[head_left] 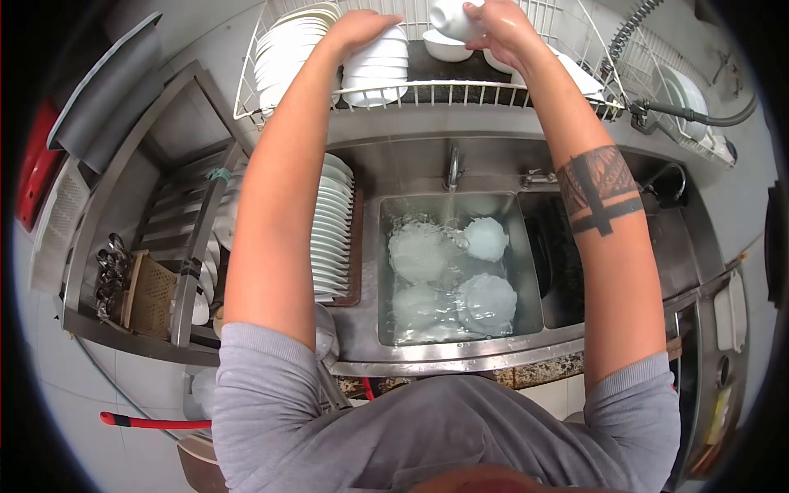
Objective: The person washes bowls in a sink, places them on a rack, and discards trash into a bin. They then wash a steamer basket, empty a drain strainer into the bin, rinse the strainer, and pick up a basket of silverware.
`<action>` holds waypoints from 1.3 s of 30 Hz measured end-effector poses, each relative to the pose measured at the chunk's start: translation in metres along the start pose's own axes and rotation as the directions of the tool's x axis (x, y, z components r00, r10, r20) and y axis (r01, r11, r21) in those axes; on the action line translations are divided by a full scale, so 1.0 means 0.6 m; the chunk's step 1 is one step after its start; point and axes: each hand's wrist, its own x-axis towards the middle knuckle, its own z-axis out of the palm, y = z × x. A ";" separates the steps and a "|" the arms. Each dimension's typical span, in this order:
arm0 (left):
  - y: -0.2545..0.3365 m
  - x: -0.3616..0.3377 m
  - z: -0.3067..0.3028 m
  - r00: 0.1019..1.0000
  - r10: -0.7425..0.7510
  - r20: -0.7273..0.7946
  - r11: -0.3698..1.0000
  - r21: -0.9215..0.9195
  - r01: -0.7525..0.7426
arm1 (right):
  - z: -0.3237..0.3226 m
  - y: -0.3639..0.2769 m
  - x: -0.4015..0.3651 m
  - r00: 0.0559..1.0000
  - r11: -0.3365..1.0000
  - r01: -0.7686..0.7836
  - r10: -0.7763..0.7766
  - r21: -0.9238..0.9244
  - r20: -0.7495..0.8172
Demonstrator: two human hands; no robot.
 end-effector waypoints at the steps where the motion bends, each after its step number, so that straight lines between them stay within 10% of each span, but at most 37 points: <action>1: 0.002 -0.009 -0.002 1.000 0.000 -0.003 1.000 0.003 0.000 | 0.008 -0.002 0.010 1.000 0.932 -0.025 0.029 0.360 -0.007; 3: 0.011 -0.026 -0.011 0.998 -0.053 0.021 0.915 -0.398 0.057 | 0.019 -0.007 0.027 0.998 0.738 -0.039 0.056 0.674 -0.003; 5: -0.002 -0.009 -0.003 1.000 -0.021 -0.015 0.957 -0.289 0.015 | 0.041 0.023 0.090 0.945 0.354 -0.164 -0.211 0.921 0.250; 7: 0.000 -0.005 -0.004 0.999 0.015 -0.048 0.984 -0.177 -0.024 | 0.082 0.052 0.166 0.884 0.372 -0.115 -0.384 0.921 0.265; 8: 0.009 -0.017 -0.004 0.993 -0.004 -0.118 0.992 -0.127 -0.011 | 0.107 -0.006 0.101 0.973 0.835 0.034 -0.154 0.550 0.173; 9: 0.016 -0.030 -0.006 0.982 -0.018 -0.189 0.997 -0.078 0.004 | 0.122 -0.041 0.067 0.998 0.999 0.013 -0.015 -0.035 -0.057; 10: 0.028 -0.043 -0.027 0.999 -0.041 -0.029 0.982 -0.185 0.035 | 0.144 0.076 0.242 0.916 0.727 0.250 -0.391 -0.639 -0.087; 15: 0.002 -0.026 0.010 0.975 -0.121 -0.187 0.992 -0.056 0.113 | 0.207 0.157 0.367 0.950 0.720 0.275 -0.305 -0.638 0.066; 17: -0.030 -0.005 0.043 0.877 0.358 -0.321 0.897 0.379 -0.227 | 0.206 0.187 0.372 0.961 0.715 0.271 -0.245 -0.645 0.132; 18: -0.046 0.031 0.039 0.994 0.048 -0.101 0.998 -0.038 -0.052 | 0.199 0.171 0.352 0.964 0.715 0.259 -0.236 -0.649 0.124; 20: -0.006 0.001 -0.002 0.999 0.043 -0.029 0.992 -0.114 -0.046 | 0.179 0.096 0.298 0.927 0.360 0.367 -0.063 -0.858 0.370; 22: -0.007 0.025 0.001 0.997 -0.030 0.066 0.984 -0.176 0.041 | 0.165 0.084 0.265 0.972 0.698 0.197 -0.050 -0.689 0.228; 23: 0.007 0.021 -0.009 0.998 -0.017 0.064 0.983 -0.180 0.028 | 0.164 0.080 0.250 0.988 0.949 -0.028 0.073 -0.315 0.134; 25: 0.012 0.015 -0.021 0.983 -0.083 0.166 0.982 -0.156 0.110 | 0.156 0.066 0.236 0.947 0.865 -0.320 0.284 0.385 0.149; 27: 0.011 0.023 -0.022 0.970 -0.116 0.214 0.966 -0.202 0.160 | 0.148 0.050 0.236 0.911 0.718 -0.411 0.321 0.562 0.257; 30: 0.018 0.033 -0.024 0.948 -0.165 0.274 0.957 -0.187 0.221 | 0.125 0.033 0.254 0.907 0.902 -0.354 0.267 0.246 0.326; 31: 0.022 0.030 -0.026 0.956 -0.143 0.257 0.970 -0.155 0.187 | 0.093 -0.001 0.206 0.958 0.985 -0.127 0.152 -0.115 0.245; 34: 0.025 0.017 -0.028 0.965 -0.127 0.231 0.975 -0.152 0.164 | 0.019 -0.039 0.129 0.926 0.601 0.265 0.058 -0.754 0.372; 39: 0.014 0.025 -0.019 0.967 -0.106 0.231 0.971 -0.183 0.150 | -0.001 0.030 0.085 0.860 0.236 0.507 -0.067 -0.829 0.507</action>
